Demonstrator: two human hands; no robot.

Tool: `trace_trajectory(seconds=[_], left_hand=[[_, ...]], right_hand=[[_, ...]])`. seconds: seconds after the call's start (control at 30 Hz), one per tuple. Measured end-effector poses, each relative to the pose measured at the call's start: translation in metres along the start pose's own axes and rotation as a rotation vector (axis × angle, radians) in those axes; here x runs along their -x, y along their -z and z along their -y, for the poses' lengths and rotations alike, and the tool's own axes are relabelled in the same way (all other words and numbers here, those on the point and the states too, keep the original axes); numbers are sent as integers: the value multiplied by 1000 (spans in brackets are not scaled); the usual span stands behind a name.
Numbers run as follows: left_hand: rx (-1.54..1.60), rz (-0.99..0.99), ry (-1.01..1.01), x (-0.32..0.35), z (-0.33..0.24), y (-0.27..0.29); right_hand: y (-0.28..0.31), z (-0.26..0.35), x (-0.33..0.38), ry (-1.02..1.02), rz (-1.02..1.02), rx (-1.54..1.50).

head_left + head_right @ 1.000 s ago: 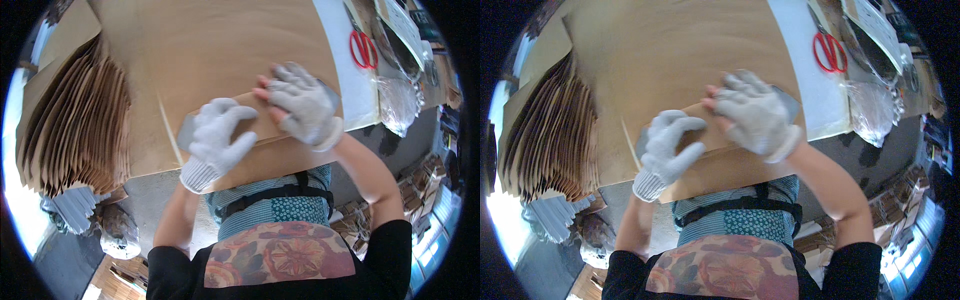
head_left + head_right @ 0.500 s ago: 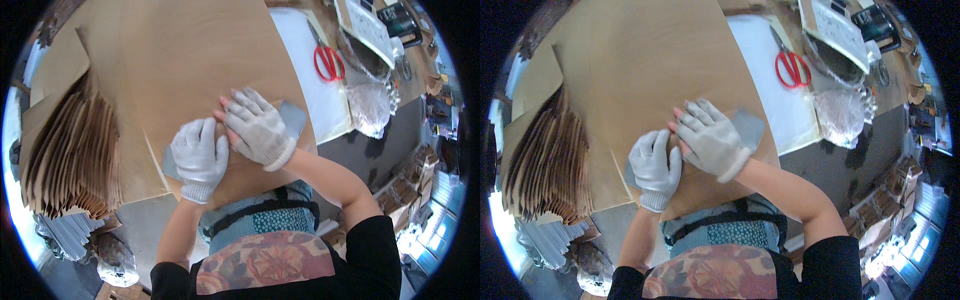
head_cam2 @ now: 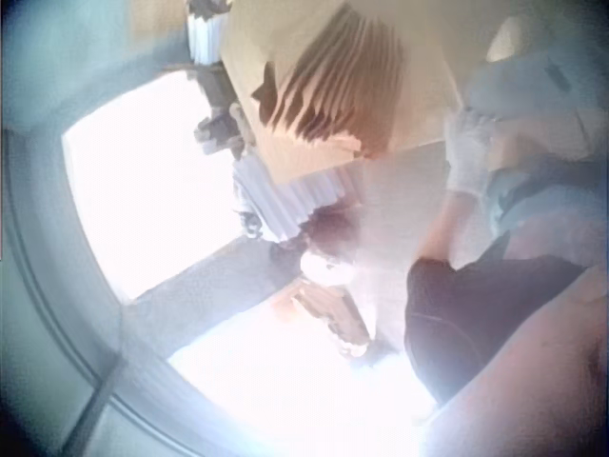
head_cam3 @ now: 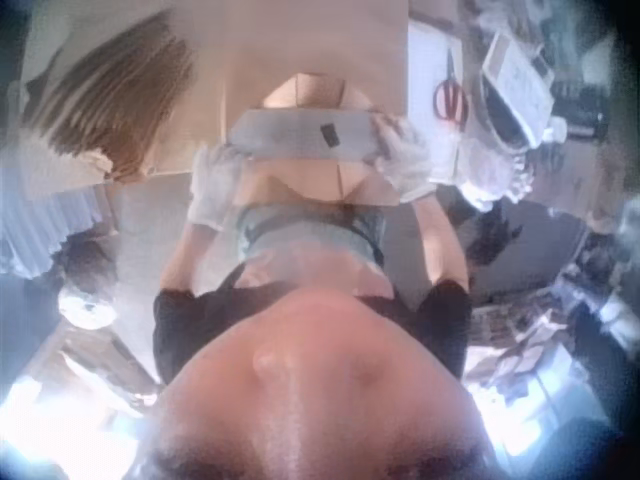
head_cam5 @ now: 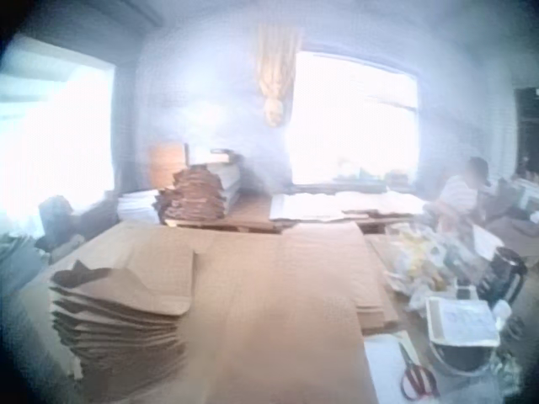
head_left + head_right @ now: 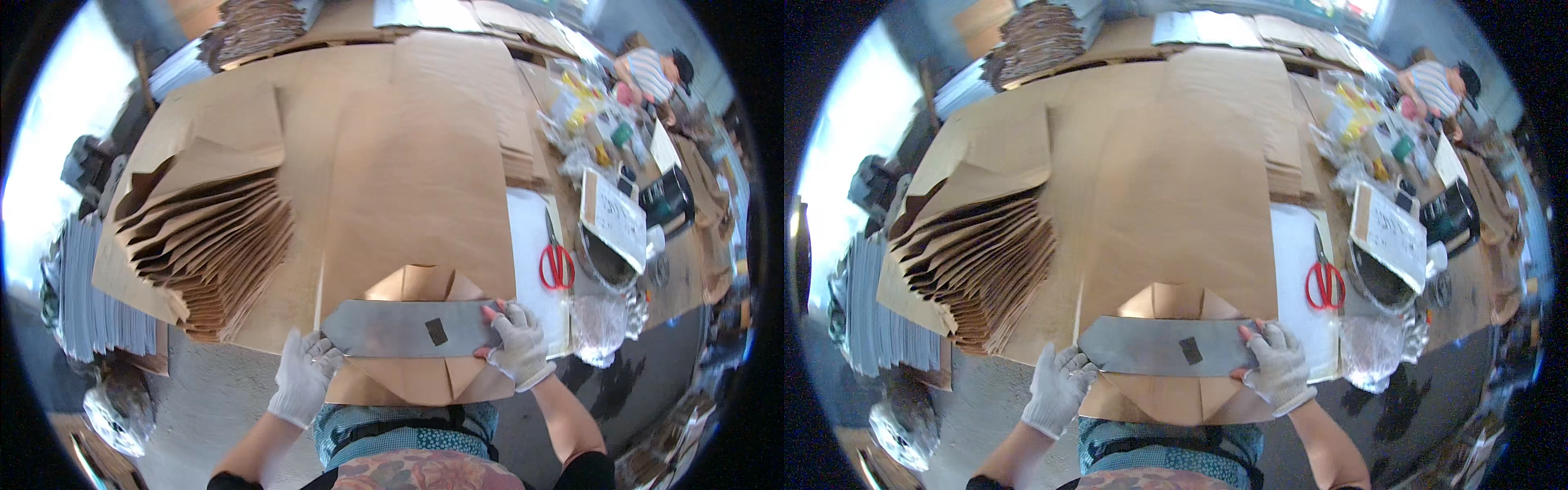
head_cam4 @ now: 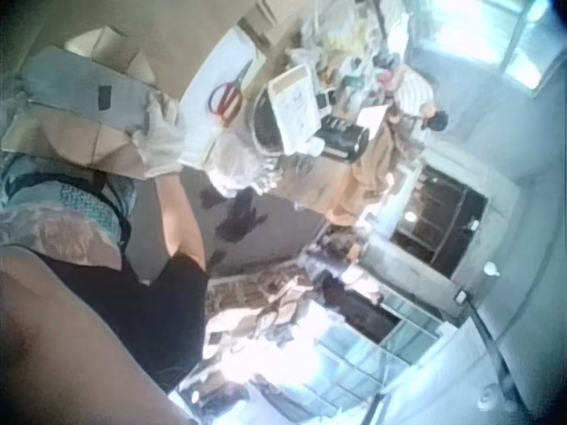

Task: The person folds brown paper sheets into envelopes using a metal template to crease the edges. They repeatedly pick up sheets, fold the sides, press the creases with the template, and stack the finished envelopes.

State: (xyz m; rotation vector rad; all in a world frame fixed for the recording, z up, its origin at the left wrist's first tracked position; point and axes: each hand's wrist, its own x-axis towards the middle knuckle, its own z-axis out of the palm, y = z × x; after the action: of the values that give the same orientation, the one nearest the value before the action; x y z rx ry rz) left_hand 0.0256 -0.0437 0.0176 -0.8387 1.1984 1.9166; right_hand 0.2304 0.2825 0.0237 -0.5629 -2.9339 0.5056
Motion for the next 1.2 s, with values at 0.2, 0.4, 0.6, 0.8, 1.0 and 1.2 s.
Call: trace_trajectory(seconds=[0.2,0.4,0.6,0.8,1.0,1.2], left_hand=[[-939,128,-351,1,-50,-64],[-1075,-210,-1710,94,-184,-119],[-713,-496,-1641,73,-366,-101],[-911,-948,-1422,-11,-430,13],[-1027,-1001,-1204,-32,-369,107],[-727,-743,-1528,12,-212,72]], right_hand=[[-34,-93,-26,-374,24,-1094],[23,-87,-89,-323,-379,-1351],[21,-78,-117,-258,-556,-920],[21,-56,-72,-226,-274,-490],[29,-13,5,75,-32,-116],[45,7,68,391,237,363]])
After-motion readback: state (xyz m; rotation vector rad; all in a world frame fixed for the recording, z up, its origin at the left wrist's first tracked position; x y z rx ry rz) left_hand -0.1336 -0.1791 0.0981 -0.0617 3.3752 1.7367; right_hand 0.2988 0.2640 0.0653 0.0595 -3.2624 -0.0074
